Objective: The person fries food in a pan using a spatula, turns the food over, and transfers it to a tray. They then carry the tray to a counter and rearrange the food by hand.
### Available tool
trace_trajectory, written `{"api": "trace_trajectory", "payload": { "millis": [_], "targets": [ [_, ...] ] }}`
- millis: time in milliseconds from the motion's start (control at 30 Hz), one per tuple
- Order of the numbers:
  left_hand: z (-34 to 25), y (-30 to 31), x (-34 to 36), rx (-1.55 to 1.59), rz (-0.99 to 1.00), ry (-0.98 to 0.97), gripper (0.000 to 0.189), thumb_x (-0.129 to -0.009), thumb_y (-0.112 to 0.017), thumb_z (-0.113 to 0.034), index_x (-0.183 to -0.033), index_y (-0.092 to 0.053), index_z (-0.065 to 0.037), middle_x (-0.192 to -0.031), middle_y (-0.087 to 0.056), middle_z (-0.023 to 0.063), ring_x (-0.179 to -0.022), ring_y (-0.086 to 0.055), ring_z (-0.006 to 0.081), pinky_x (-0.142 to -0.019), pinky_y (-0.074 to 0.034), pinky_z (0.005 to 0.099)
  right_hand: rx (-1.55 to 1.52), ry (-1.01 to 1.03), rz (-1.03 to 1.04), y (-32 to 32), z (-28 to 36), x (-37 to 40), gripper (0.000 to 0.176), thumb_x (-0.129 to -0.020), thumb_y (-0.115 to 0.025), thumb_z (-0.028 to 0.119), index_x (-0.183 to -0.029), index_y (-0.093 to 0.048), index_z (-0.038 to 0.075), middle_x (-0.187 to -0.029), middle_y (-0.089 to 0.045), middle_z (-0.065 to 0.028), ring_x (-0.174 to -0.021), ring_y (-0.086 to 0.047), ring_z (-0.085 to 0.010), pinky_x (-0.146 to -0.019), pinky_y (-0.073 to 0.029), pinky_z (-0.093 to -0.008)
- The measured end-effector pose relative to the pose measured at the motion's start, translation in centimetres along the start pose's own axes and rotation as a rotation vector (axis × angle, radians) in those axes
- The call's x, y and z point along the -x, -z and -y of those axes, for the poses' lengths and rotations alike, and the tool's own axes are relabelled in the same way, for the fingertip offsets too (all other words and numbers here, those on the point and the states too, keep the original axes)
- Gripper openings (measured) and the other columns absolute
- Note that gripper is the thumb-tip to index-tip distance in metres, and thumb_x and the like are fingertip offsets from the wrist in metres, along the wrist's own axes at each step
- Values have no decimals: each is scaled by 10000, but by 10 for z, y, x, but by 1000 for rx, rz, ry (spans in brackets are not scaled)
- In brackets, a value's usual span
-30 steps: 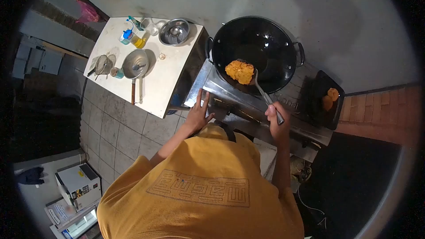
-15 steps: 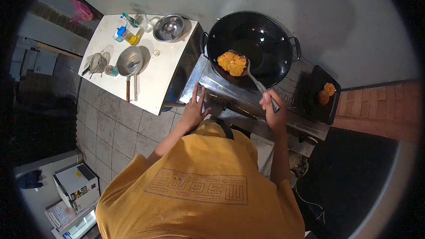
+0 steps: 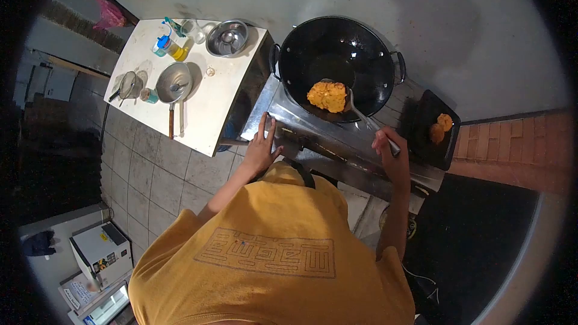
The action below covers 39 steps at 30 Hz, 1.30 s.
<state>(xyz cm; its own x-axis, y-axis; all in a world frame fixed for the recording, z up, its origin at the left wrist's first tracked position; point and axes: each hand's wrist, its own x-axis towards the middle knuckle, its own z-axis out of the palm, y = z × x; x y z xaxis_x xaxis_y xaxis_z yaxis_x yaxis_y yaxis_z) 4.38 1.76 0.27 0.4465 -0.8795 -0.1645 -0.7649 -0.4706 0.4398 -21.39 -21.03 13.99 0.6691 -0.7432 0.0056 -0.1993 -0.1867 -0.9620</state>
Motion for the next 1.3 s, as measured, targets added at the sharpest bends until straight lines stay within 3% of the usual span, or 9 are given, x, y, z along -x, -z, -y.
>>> {"api": "trace_trajectory", "payload": {
  "millis": [267, 433, 667, 1300],
  "targets": [
    [2, 0, 1, -2, 3, 21, 892, -840, -721, -339, -1544, -248, -63, -1631, -58, 190, -1224, -520, 429, -970, -493, 481, 49, 29, 58, 4, 8, -6, 300, -1034, -543, 232, -813, -561, 30, -728, -535, 6, -638, -450, -51, -554, -356, -229],
    [1, -1, 2, -48, -17, 38, 863, -843, -714, -356, -1541, -281, -90, -1629, -79, 188, -1220, -526, 416, -957, -497, 470, 16, 39, -8, -3, 0, -5, 242, -1017, -566, 202, -855, -586, 24, -714, -537, 12, -637, -461, -54, -579, -379, -233],
    [-4, 1, 1, -64, -16, 53, 859, -838, -719, -355, -1538, -293, -96, -1627, -98, 185, -1219, -528, 407, -951, -499, 468, 114, 98, 41, -27, 3, -3, 285, -1023, -537, 228, -828, -569, 23, -696, -538, -4, -641, -469, -68, -594, -381, -250],
    [-6, 0, 2, -99, 21, 69, 888, -834, -722, -350, -1549, -250, -114, -1621, -114, 180, -1188, -545, 409, -941, -504, 477, -13, 34, -101, -74, -9, 16, 315, -1046, -484, 235, -825, -551, 21, -736, -535, -14, -665, -467, -74, -640, -388, -245]
  ]
}}
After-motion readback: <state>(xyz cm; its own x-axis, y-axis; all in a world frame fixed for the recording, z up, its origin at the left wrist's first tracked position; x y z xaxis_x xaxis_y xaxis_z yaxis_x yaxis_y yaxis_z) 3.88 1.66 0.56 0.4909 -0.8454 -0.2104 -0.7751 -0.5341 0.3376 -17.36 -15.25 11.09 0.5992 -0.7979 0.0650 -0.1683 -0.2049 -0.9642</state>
